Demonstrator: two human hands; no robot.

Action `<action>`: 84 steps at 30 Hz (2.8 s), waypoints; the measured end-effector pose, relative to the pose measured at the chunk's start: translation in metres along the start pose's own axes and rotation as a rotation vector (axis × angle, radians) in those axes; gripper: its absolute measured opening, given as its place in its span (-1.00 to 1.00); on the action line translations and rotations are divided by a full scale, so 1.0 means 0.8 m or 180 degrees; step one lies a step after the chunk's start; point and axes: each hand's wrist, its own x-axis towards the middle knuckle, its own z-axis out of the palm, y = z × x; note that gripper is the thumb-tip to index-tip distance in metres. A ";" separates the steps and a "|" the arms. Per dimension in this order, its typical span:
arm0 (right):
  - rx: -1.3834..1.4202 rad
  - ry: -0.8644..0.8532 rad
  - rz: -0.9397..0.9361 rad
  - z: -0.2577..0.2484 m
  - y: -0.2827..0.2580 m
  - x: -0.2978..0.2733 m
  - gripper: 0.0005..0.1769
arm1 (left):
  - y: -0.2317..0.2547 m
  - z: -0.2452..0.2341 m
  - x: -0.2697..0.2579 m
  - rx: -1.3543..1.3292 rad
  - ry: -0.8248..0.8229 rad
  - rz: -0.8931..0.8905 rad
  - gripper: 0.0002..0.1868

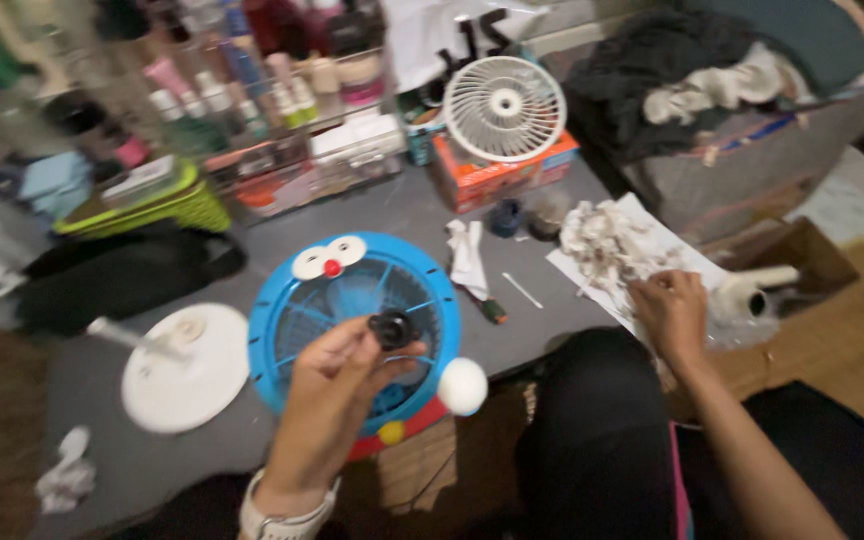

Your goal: The person cleans a small blue fan by wiping its motor housing and fan blades with a tissue and cotton swabs. They remove the front grille, clean the blades, and reassemble the fan.

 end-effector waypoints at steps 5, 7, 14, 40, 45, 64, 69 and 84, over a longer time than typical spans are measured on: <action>-0.0427 -0.0113 0.0252 0.001 0.018 -0.013 -0.82 | -0.006 0.003 -0.021 -0.0421 -0.0097 0.0068 -0.61; 0.0097 0.0255 0.0330 -0.005 0.013 -0.018 -0.89 | -0.008 0.005 -0.026 -0.0491 -0.0210 0.0147 -0.60; 0.1569 0.0143 0.0688 -0.071 -0.124 0.027 -0.81 | 0.017 0.013 -0.046 0.0346 -0.0217 0.0527 -0.62; 0.1835 -0.2314 -0.0427 -0.018 -0.423 0.191 -0.52 | 0.041 -0.124 0.027 0.4397 0.0473 0.1845 -0.83; 0.2123 -0.2596 -0.0866 0.003 -0.445 0.180 -0.52 | 0.040 -0.128 0.024 0.4046 0.0129 0.1530 -0.87; 0.2184 -0.3200 -0.0696 0.016 -0.440 0.179 -0.50 | 0.008 -0.131 0.032 0.3917 0.0470 0.1475 -0.88; 0.2246 -0.3070 -0.0564 0.016 -0.437 0.178 -0.57 | 0.008 -0.131 0.032 0.3854 0.0492 0.1404 -0.89; 0.2021 -0.3102 -0.0324 0.015 -0.444 0.175 -0.50 | 0.012 -0.135 0.032 0.3752 0.0332 0.1337 -0.88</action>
